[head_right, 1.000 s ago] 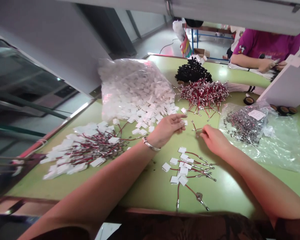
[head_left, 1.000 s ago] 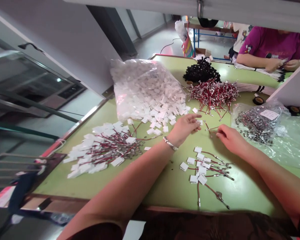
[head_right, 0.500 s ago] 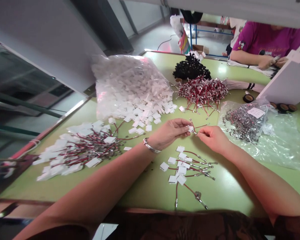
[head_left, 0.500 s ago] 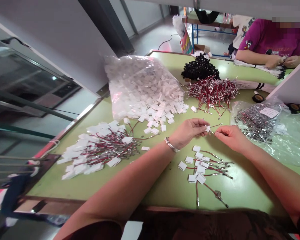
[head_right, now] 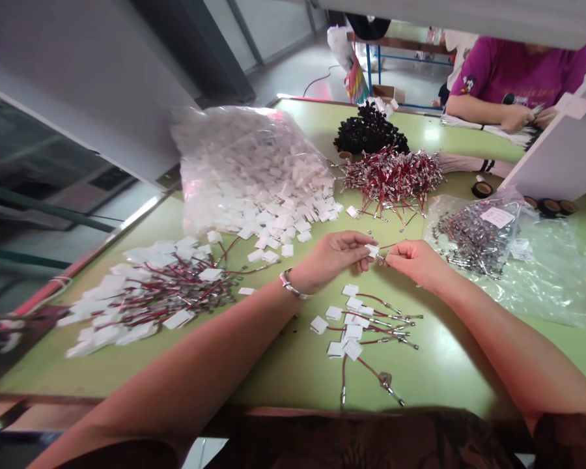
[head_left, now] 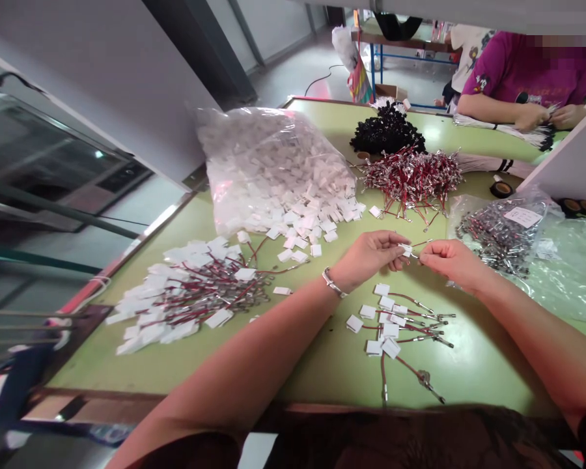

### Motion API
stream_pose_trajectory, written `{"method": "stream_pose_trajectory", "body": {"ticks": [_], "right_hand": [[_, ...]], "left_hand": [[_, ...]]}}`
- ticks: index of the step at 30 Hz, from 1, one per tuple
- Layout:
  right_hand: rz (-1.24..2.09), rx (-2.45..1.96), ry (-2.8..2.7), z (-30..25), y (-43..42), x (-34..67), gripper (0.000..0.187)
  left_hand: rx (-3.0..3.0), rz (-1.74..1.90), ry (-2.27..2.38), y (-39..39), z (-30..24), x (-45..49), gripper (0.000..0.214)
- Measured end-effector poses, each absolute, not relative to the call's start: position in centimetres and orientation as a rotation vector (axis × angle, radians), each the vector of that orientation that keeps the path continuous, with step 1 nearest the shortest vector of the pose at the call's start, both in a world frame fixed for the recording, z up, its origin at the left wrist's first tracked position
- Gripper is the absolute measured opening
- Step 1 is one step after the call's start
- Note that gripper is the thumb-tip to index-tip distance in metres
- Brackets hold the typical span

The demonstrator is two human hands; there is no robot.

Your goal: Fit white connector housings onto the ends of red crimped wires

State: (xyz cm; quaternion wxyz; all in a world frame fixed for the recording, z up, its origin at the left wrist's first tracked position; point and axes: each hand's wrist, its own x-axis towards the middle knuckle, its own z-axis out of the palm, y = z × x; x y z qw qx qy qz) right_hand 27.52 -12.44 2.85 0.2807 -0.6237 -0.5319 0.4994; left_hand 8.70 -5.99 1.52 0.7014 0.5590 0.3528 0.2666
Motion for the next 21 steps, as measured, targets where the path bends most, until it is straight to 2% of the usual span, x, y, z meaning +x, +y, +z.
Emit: {"method": "stream_pose_trajectory", "body": {"ticks": [5,12,18,21], "right_hand": [[1.189,-1.679,-1.431,2.6,-12.5,27.9,0.017],[1.193,-1.665,-1.491,2.6,-12.4,27.5,0.018],[1.016,-1.689,-1.625,2.8,-12.6,26.8,0.017],[0.802,-1.765,-1.743,2.7,-12.8,26.8,0.016]], "left_hand": [[1.04,0.63,0.857,-5.5,1.6,8.1,0.014],[0.916,0.571,0.82,-5.7,2.0,8.2,0.008],[0.907,0.519,0.795,-5.8,1.7,8.2,0.007],[0.91,0.508,0.784,-5.8,1.6,8.2,0.007]]}}
